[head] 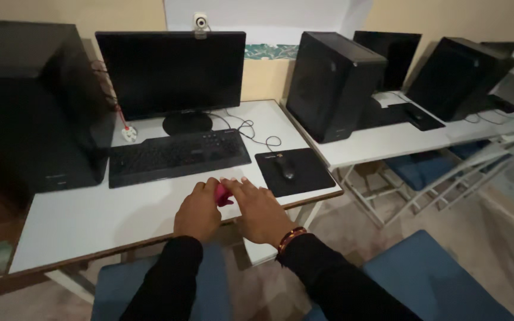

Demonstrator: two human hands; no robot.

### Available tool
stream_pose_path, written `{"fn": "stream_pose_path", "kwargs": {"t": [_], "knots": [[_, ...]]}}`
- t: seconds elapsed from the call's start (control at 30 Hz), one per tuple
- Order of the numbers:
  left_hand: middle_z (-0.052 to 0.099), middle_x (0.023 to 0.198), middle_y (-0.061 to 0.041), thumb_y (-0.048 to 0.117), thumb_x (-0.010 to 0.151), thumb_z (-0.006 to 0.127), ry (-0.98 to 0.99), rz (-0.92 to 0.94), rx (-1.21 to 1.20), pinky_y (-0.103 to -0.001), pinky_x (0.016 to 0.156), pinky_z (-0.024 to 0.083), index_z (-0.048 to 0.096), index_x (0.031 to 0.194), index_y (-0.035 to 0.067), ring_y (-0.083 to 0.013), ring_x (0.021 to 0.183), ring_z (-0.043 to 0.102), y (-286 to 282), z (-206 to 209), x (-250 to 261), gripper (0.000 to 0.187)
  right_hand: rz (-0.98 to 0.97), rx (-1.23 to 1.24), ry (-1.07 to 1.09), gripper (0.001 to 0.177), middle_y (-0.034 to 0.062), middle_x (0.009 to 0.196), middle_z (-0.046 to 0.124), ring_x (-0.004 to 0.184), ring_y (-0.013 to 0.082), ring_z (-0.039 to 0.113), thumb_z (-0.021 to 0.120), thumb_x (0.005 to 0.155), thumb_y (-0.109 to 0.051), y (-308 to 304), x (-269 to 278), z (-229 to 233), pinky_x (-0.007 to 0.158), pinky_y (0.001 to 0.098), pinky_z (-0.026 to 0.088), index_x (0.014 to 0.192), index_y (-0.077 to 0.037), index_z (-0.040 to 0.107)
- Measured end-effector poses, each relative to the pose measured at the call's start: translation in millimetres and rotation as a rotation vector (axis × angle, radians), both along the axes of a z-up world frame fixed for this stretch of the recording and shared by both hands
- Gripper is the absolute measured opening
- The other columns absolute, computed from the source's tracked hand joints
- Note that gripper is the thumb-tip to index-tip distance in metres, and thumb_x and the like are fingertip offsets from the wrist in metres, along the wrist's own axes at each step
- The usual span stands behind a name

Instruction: The person wipes a mousepad, keyboard, desk surface, chair seat, and computer tower using a pink cloth. The person moves between items and wipes each surface in sequence.

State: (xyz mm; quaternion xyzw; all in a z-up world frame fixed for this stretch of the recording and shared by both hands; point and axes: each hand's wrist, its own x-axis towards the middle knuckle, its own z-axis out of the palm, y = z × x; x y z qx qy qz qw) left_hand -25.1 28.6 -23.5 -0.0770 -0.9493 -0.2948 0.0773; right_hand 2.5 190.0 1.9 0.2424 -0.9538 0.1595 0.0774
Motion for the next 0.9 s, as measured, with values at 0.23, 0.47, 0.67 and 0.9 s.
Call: {"fn": "stream_pose_path", "kwargs": {"t": [0.23,0.47,0.67,0.9], "knots": [[0.063,0.119,-0.013,0.003,0.084,0.061,-0.066,0.099,-0.048,-0.050,0.088,0.054,0.055,0.121,0.014,-0.0373,0.108,0.066,-13.7,-17.6,-0.5,0.039,0.121,-0.005,0.023,0.088,0.0225,0.152,0.047,0.143,0.0412,0.044,0.072,0.078,-0.007,-12.3,-17.9,-27.7,0.108,0.0504,0.040,0.157,-0.011,0.032],[0.064,0.122,-0.011,0.003,0.082,0.066,-0.097,0.179,-0.065,-0.049,0.090,0.054,0.054,0.129,0.016,-0.0363,0.111,0.066,-45.8,-28.2,-1.0,0.050,0.156,-0.060,-0.036,0.089,0.0227,0.153,0.045,0.142,0.0416,0.041,0.078,0.076,-0.014,-50.8,-30.8,-38.7,0.108,0.0522,0.037,0.153,-0.012,0.034],[0.067,0.116,-0.016,0.018,0.086,0.073,-0.177,0.115,-0.084,-0.048,0.091,0.055,0.057,0.118,0.010,-0.0371,0.106,0.069,-90.0,-67.6,11.7,0.037,0.189,-0.128,-0.042,0.080,0.0223,0.146,0.053,0.135,0.0400,0.051,0.073,0.079,-0.010,-93.5,-29.5,-83.8,0.108,0.0516,0.040,0.152,-0.009,0.039],[0.065,0.116,-0.019,0.015,0.080,0.073,-0.146,0.107,-0.175,-0.052,0.084,0.055,0.058,0.123,0.012,-0.0418,0.102,0.067,-151.1,-148.9,32.1,0.046,0.149,-0.202,-0.193,0.080,0.0228,0.146,0.052,0.138,0.0406,0.049,0.068,0.078,-0.003,-141.2,-9.6,-152.0,0.111,0.0501,0.040,0.153,-0.007,0.041]]}}
